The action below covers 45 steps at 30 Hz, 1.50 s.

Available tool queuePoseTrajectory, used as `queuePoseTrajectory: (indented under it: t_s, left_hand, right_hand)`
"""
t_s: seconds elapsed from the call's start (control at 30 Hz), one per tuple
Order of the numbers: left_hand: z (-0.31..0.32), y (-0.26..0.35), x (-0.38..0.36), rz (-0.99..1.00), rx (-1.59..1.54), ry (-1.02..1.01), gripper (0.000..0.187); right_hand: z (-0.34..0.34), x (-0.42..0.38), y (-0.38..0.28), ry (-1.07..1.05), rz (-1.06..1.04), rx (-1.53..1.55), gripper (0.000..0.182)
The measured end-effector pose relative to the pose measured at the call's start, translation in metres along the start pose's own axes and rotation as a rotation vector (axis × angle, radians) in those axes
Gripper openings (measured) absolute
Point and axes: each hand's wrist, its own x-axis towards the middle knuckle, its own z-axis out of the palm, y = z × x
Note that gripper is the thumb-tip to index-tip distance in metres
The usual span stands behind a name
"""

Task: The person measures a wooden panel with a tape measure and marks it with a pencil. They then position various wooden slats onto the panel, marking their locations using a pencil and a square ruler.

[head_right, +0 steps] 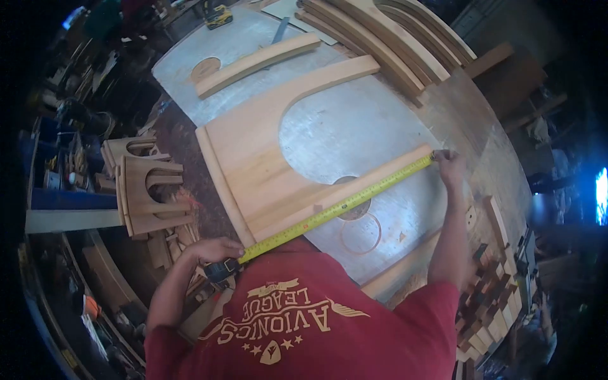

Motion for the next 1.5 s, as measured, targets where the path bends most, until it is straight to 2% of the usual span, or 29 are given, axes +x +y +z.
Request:
queuePoseTrajectory:
  t_s: [0.03,0.07,0.1,0.13,0.2,0.27,0.33,0.4,0.47,0.53,0.57,0.7,0.9,1.0,1.1,1.2,1.4,1.5]
  left_hand:
    - [-0.001,-0.005,0.005,0.001,-0.035,-0.020,0.035]
    - [-0.002,-0.009,0.007,-0.001,-0.071,-0.042,0.035]
    - [-0.003,0.003,0.002,0.026,0.039,-0.009,0.031]
    - [-0.002,0.005,-0.001,-0.058,-0.081,-0.031,0.031]
    - [-0.002,0.010,-0.002,-0.207,-0.303,-0.074,0.030]
    - [-0.006,-0.003,0.008,-0.106,-0.292,-0.123,0.030]
    - [-0.006,-0.006,0.008,-0.082,-0.280,-0.131,0.030]
    - [-0.006,-0.010,0.009,-0.085,-0.316,-0.135,0.031]
    - [-0.006,-0.010,0.010,-0.092,-0.345,-0.153,0.033]
    - [-0.008,-0.004,0.007,-0.096,-0.358,-0.178,0.034]
    - [-0.008,0.001,0.004,-0.103,-0.370,-0.186,0.035]
    - [-0.008,-0.005,0.008,-0.105,-0.332,-0.171,0.035]
    - [-0.011,-0.007,0.010,-0.092,-0.384,-0.198,0.033]
    - [-0.013,-0.008,0.011,-0.102,-0.366,-0.209,0.033]
    - [-0.012,-0.004,0.007,-0.113,-0.367,-0.195,0.033]
    - [-0.012,-0.001,0.004,-0.136,-0.387,-0.183,0.033]
    - [-0.011,0.001,0.003,-0.152,-0.374,-0.178,0.034]
    - [-0.012,-0.001,0.007,-0.154,-0.367,-0.185,0.033]
  right_hand:
    - [-0.011,0.003,-0.002,0.117,-0.111,-0.077,0.042]
    - [-0.029,0.003,-0.019,0.083,0.034,0.173,0.040]
    - [-0.049,0.001,-0.035,0.040,0.191,0.419,0.038]
    - [-0.066,0.000,-0.035,-0.157,0.143,0.880,0.057]
    - [-0.079,-0.043,-0.123,-0.089,0.060,1.239,0.073]
    - [-0.060,-0.078,-0.160,-0.276,-0.004,1.234,0.080]
    - [-0.034,-0.108,-0.183,-0.778,0.047,1.294,0.084]
    - [0.004,-0.140,-0.205,-1.106,0.208,1.556,0.063]
    - [0.029,-0.169,-0.234,-1.167,0.131,1.583,0.038]
    - [0.059,-0.187,-0.242,-1.130,-0.047,1.420,0.019]
    - [0.068,-0.194,-0.247,-1.133,-0.052,1.291,0.019]
    - [0.072,-0.198,-0.265,-1.370,0.285,1.197,0.014]
    - [0.084,-0.195,-0.260,-1.348,-0.094,1.104,0.014]
    - [0.077,-0.196,-0.270,-1.277,-0.188,0.837,0.014]
    - [0.079,-0.197,-0.273,-1.325,-0.260,0.814,0.014]
    - [0.085,-0.203,-0.271,-1.224,-0.425,0.766,0.014]
    - [0.087,-0.201,-0.273,-1.240,-0.375,0.723,0.014]
    - [0.093,-0.202,-0.270,-1.206,-0.430,0.774,0.013]
